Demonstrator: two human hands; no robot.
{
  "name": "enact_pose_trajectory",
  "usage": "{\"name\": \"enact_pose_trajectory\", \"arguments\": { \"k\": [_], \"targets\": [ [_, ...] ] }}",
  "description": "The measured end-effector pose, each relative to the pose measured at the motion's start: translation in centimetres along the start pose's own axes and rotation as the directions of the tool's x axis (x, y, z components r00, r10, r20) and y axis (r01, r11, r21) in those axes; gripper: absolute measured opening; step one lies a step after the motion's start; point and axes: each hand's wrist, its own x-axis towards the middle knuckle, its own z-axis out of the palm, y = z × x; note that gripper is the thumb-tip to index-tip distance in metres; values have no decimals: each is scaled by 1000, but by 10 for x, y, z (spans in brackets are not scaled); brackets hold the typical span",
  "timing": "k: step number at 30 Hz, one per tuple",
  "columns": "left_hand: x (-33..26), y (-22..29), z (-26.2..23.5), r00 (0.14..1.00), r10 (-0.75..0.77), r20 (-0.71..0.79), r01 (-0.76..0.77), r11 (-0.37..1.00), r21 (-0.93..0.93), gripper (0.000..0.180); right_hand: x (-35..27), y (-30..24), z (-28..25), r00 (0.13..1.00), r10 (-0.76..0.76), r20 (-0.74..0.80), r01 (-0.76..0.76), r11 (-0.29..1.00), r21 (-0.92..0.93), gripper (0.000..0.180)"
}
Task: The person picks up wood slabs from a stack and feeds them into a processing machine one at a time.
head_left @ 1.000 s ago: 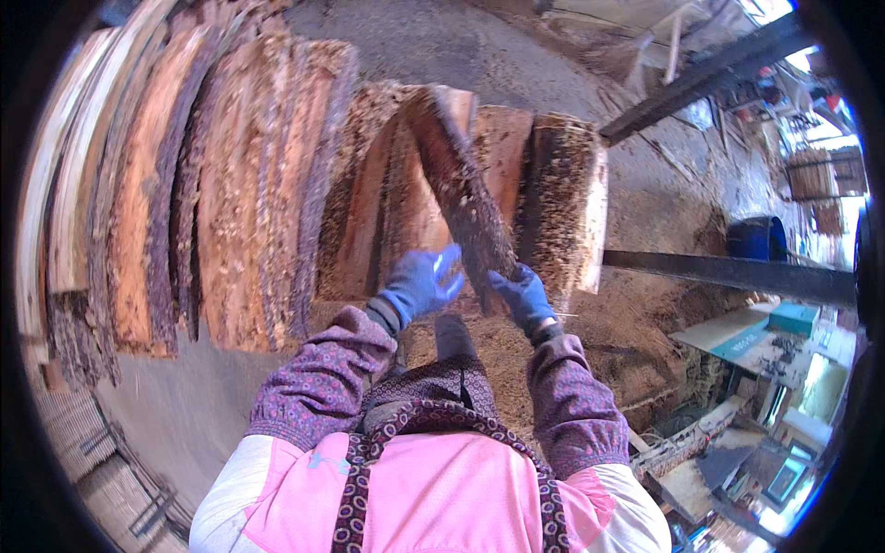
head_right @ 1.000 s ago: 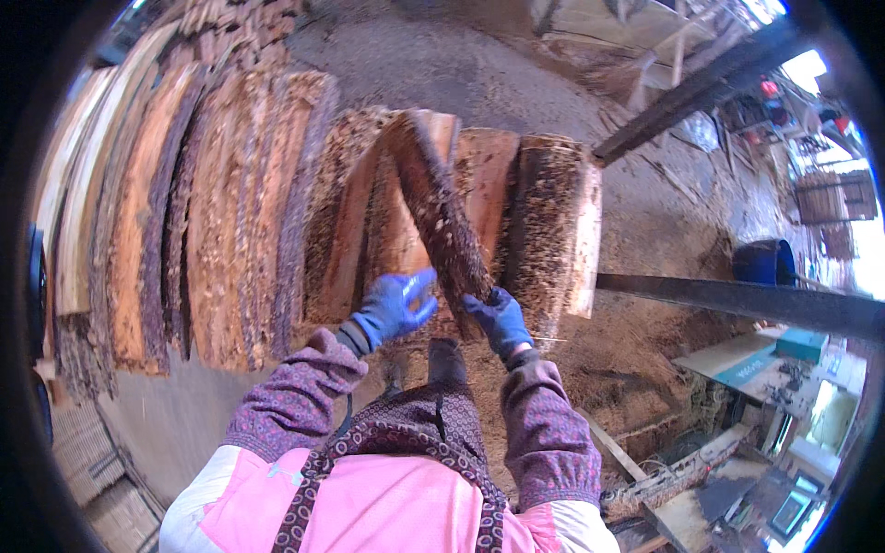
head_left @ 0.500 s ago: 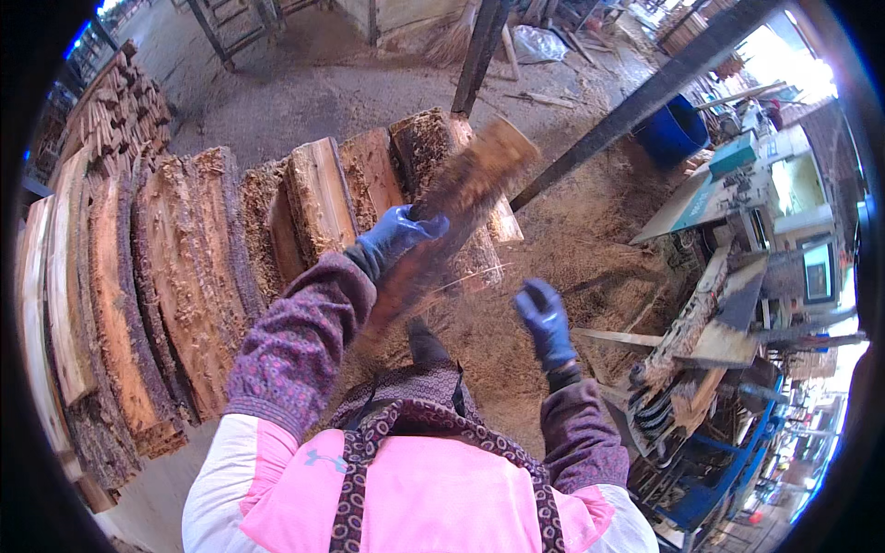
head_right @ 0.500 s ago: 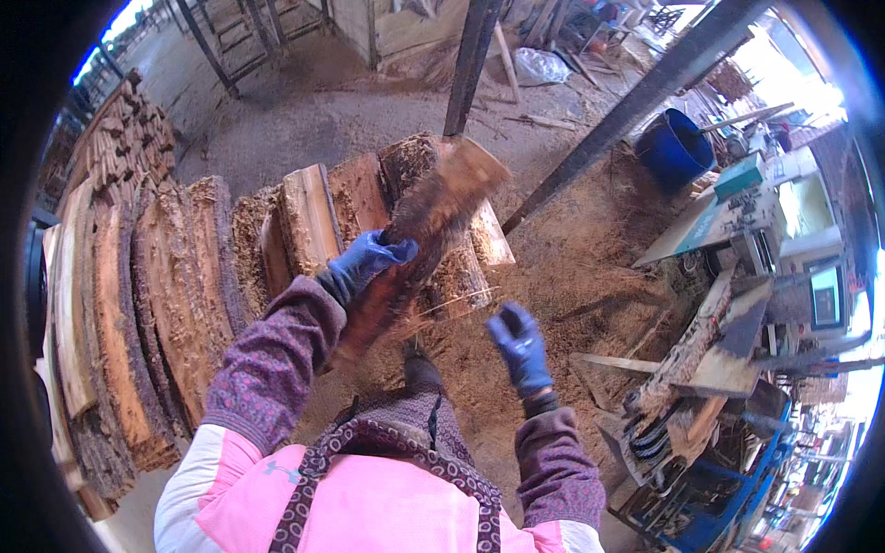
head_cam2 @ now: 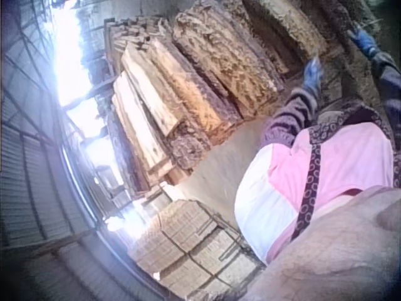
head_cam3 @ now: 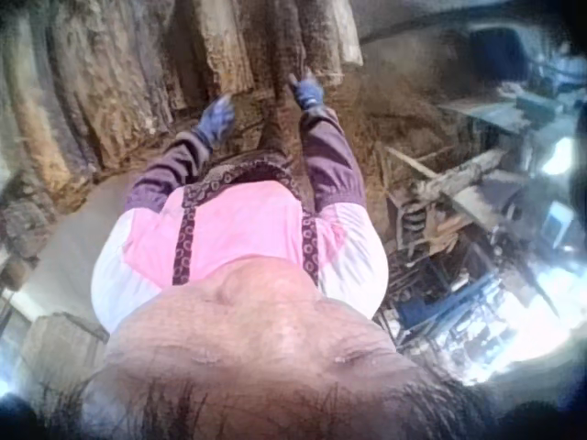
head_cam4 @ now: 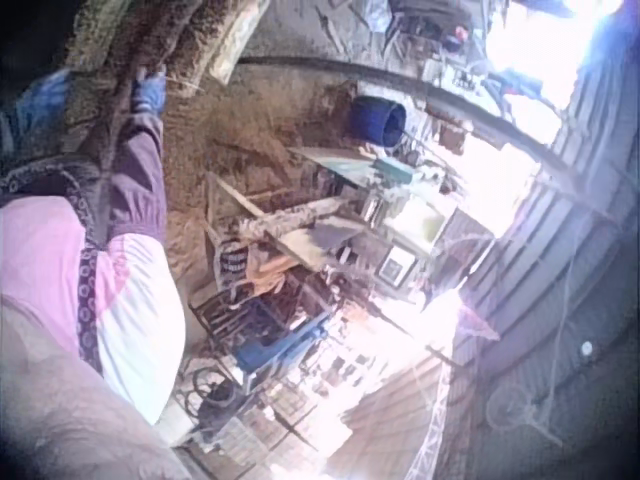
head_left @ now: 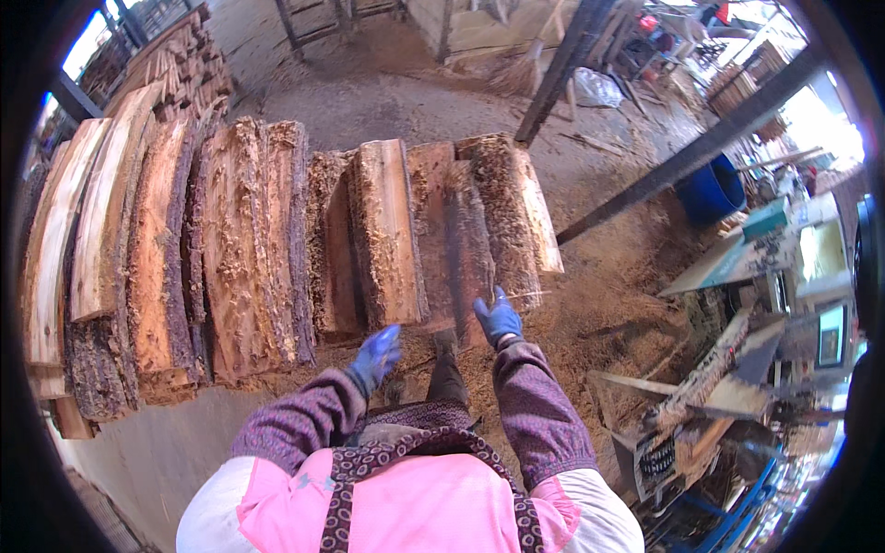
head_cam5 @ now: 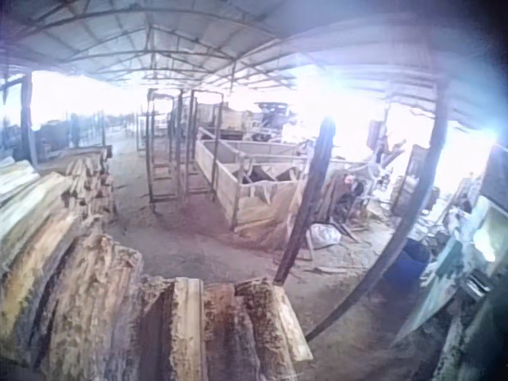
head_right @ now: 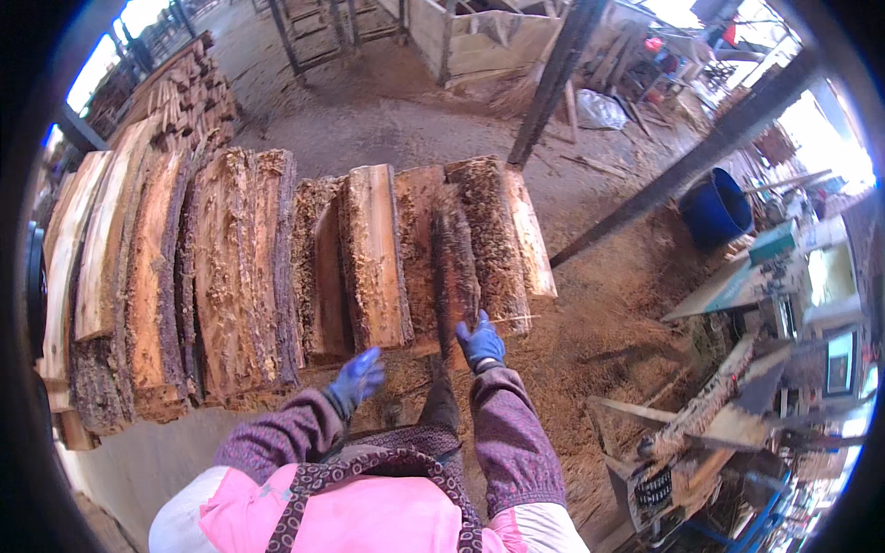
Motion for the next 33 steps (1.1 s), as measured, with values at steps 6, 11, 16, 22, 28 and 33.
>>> {"name": "enact_pose_trajectory", "arguments": {
  "k": [6, 11, 16, 22, 28, 33],
  "targets": [
    [6, -8, -22, 901, -373, -222, 216, 830, -515, 91, 16, -65, 16, 836, -540, 100, 505, 827, 246, 62],
    [66, 9, 3, 896, -378, -234, 72, 643, -763, 84, 43, -102, 60, 890, -315, 330, 177, 905, 386, 78],
    [92, 0, 6, 985, 111, -131, -162, 352, -922, 65, 63, -125, 78, 869, -310, 386, 5, 785, 620, 68],
    [41, 11, 15, 990, 107, -87, -118, 329, -937, 59, 121, -140, 55, 736, -280, 616, -367, 600, 711, 83],
    [-14, 142, 71, 949, 299, -95, -314, 885, -344, 63, 174, -207, 23, 452, -403, 796, -598, 525, 605, 41],
    [43, 39, 17, 833, 540, -120, -546, 837, -29, 36, 163, -164, 37, 544, -484, 685, -482, 488, 728, 39]
  ]
}}
